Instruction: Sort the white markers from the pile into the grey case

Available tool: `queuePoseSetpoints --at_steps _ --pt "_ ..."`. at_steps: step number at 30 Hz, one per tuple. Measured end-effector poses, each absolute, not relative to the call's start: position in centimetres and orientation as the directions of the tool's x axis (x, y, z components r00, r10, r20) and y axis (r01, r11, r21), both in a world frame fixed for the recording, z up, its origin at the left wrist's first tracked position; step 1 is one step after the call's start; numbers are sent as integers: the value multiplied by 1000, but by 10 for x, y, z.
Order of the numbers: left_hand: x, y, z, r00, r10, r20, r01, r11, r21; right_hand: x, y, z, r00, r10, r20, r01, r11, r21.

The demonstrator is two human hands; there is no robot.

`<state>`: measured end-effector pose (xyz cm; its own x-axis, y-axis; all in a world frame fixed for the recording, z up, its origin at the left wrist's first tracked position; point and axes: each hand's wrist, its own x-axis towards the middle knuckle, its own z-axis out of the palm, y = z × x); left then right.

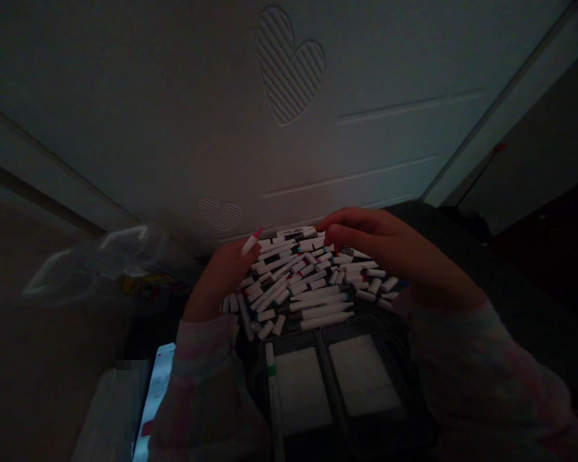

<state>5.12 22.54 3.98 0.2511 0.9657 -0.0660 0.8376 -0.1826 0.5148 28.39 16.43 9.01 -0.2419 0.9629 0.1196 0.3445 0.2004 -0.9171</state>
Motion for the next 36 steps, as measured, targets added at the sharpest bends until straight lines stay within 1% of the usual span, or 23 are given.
queuePoseSetpoints --at_steps 2,4,6,8,10,11,13,16,18,20,25,28,31,36 --pt "49 222 46 148 989 10 787 -124 605 283 166 89 -268 959 96 387 198 -901" --pt "47 219 52 19 997 73 681 -67 729 282 169 86 -322 944 68 446 215 -869" --pt "47 216 56 -85 992 93 471 -42 881 279 173 80 -405 913 50 515 273 -812" --pt "48 215 61 -142 986 93 189 -65 980 274 177 71 -477 879 28 593 345 -727" --pt "48 212 67 -149 985 91 -46 -99 994 267 181 60 -513 858 -25 678 387 -625" --pt "48 211 70 -143 985 93 -125 -111 986 263 183 54 -520 852 -62 714 394 -579" --pt "45 209 75 -131 986 102 -219 -129 967 256 186 42 -517 848 -119 763 394 -512" --pt "40 206 80 -130 984 125 -272 -157 950 248 190 26 -495 854 -158 809 387 -442" --pt "38 205 80 -141 981 135 -278 -170 945 244 191 18 -490 856 -166 817 384 -430" --pt "38 205 80 -145 979 140 -274 -176 946 242 192 15 -506 848 -157 794 387 -469" --pt "41 205 80 -143 976 163 -263 -197 945 244 193 19 -593 795 -129 644 372 -669" --pt "41 204 81 -150 977 153 -243 -186 952 250 195 23 -567 815 -122 626 329 -707" --pt "42 204 81 -151 979 137 -243 -171 955 256 198 25 -479 869 -126 703 294 -648" --pt "42 204 80 -138 977 160 -242 -190 951 263 203 24 -362 924 -121 835 264 -482"
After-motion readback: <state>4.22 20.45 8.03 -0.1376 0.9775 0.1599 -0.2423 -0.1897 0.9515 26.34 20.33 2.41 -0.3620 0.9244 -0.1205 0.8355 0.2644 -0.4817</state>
